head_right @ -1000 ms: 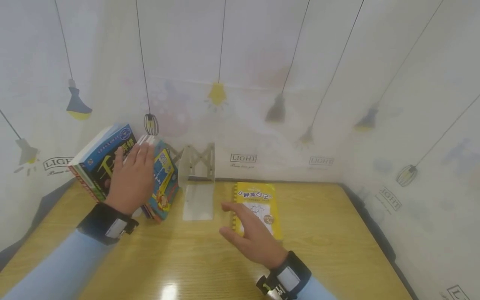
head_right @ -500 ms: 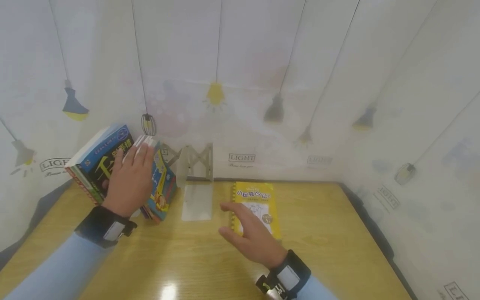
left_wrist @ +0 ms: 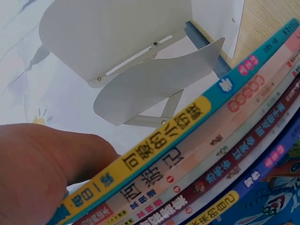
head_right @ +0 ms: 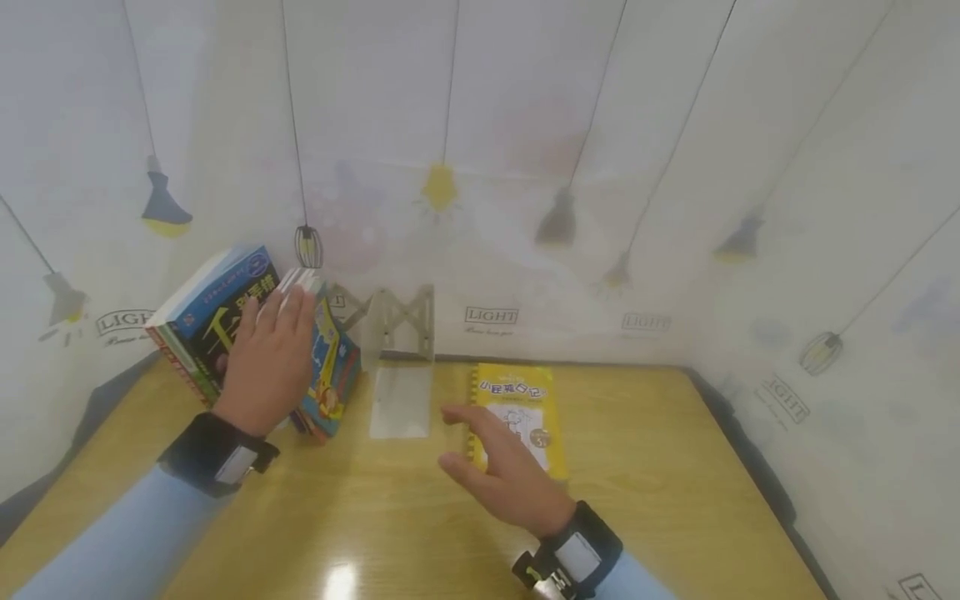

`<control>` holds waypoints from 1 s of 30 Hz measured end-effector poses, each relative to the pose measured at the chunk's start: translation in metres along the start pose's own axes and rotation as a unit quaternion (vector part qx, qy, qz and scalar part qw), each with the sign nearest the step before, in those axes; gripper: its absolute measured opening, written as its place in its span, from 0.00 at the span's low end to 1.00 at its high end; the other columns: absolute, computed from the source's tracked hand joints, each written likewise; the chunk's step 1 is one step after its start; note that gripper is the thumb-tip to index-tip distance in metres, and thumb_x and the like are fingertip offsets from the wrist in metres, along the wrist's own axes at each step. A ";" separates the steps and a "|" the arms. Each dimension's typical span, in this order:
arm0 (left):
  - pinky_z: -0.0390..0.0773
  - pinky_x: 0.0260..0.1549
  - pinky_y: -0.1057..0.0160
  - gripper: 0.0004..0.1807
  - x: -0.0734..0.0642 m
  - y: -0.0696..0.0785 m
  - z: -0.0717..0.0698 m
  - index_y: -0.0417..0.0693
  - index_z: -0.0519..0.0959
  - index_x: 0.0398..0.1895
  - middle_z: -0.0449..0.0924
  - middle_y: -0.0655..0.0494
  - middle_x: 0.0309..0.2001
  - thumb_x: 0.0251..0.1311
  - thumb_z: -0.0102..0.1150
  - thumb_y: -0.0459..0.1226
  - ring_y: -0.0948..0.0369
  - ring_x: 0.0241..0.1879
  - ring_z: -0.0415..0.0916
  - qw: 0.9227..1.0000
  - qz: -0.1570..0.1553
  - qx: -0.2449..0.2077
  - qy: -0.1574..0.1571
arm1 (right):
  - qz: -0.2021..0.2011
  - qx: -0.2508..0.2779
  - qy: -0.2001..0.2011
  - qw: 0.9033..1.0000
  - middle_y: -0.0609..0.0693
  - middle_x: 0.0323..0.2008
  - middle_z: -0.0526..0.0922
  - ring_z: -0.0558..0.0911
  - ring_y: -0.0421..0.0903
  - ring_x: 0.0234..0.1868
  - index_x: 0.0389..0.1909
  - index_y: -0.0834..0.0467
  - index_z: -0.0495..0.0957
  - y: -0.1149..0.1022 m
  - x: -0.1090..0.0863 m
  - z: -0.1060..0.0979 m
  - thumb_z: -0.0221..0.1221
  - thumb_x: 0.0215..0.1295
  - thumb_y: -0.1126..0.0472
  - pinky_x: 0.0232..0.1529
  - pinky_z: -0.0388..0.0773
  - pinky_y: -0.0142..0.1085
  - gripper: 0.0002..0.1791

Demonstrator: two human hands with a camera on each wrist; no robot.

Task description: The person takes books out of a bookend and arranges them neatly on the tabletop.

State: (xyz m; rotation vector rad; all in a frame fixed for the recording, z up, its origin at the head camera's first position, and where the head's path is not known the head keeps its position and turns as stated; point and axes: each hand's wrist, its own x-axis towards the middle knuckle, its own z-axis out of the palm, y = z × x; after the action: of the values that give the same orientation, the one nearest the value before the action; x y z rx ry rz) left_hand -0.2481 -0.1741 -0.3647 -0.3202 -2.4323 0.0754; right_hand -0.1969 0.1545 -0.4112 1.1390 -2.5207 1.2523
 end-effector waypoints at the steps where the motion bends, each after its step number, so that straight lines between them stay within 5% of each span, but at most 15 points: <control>1: 0.57 0.71 0.38 0.29 0.000 0.001 0.000 0.29 0.65 0.70 0.67 0.31 0.68 0.66 0.57 0.28 0.35 0.67 0.65 1.000 0.003 0.003 0.000 | 0.002 0.001 0.000 1.000 0.45 0.63 0.75 0.74 0.46 0.65 0.72 0.48 0.65 0.000 0.000 0.000 0.58 0.73 0.58 0.67 0.71 0.45 0.28; 7: 0.60 0.70 0.39 0.31 -0.003 0.003 0.000 0.28 0.63 0.71 0.66 0.31 0.69 0.66 0.58 0.28 0.36 0.68 0.64 1.000 0.014 0.003 -0.013 | 0.022 0.004 -0.004 1.000 0.42 0.63 0.75 0.73 0.43 0.66 0.72 0.45 0.65 -0.002 -0.003 -0.002 0.58 0.74 0.57 0.68 0.71 0.46 0.28; 16: 0.62 0.69 0.38 0.43 -0.006 0.016 -0.006 0.27 0.58 0.73 0.58 0.30 0.73 0.55 0.66 0.24 0.39 0.73 0.59 0.996 0.057 -0.058 -0.027 | 0.029 0.012 0.007 0.999 0.44 0.63 0.76 0.74 0.44 0.66 0.71 0.47 0.67 -0.003 -0.006 -0.009 0.59 0.72 0.60 0.68 0.71 0.47 0.28; 23: 0.74 0.60 0.41 0.46 -0.010 0.024 -0.006 0.29 0.55 0.75 0.56 0.32 0.75 0.53 0.65 0.23 0.39 0.64 0.71 0.992 0.065 -0.106 -0.022 | 0.034 0.012 0.007 0.999 0.42 0.61 0.77 0.74 0.43 0.65 0.71 0.45 0.66 0.000 -0.011 -0.011 0.58 0.73 0.58 0.66 0.72 0.49 0.27; 26: 0.84 0.37 0.59 0.47 -0.014 0.026 -0.008 0.32 0.51 0.78 0.52 0.34 0.77 0.56 0.63 0.23 0.48 0.40 0.82 0.989 0.057 -0.123 -0.050 | 0.041 0.013 0.005 0.999 0.41 0.61 0.77 0.74 0.43 0.65 0.71 0.44 0.66 0.000 -0.013 -0.012 0.57 0.74 0.56 0.66 0.72 0.51 0.27; 30: 0.62 0.13 0.71 0.52 -0.022 0.027 -0.013 0.36 0.44 0.80 0.44 0.37 0.79 0.55 0.61 0.20 0.62 0.22 0.70 0.984 0.052 -0.147 -0.083 | 0.053 0.016 0.006 0.998 0.40 0.61 0.77 0.74 0.42 0.65 0.71 0.43 0.66 -0.001 -0.016 -0.013 0.57 0.74 0.58 0.66 0.72 0.51 0.27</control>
State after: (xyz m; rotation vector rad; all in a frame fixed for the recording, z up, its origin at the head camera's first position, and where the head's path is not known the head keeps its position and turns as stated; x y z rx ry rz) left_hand -0.2181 -0.1534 -0.3720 -0.5944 -2.5924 -0.2230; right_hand -0.1880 0.1730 -0.4080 1.0132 -2.5934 1.3239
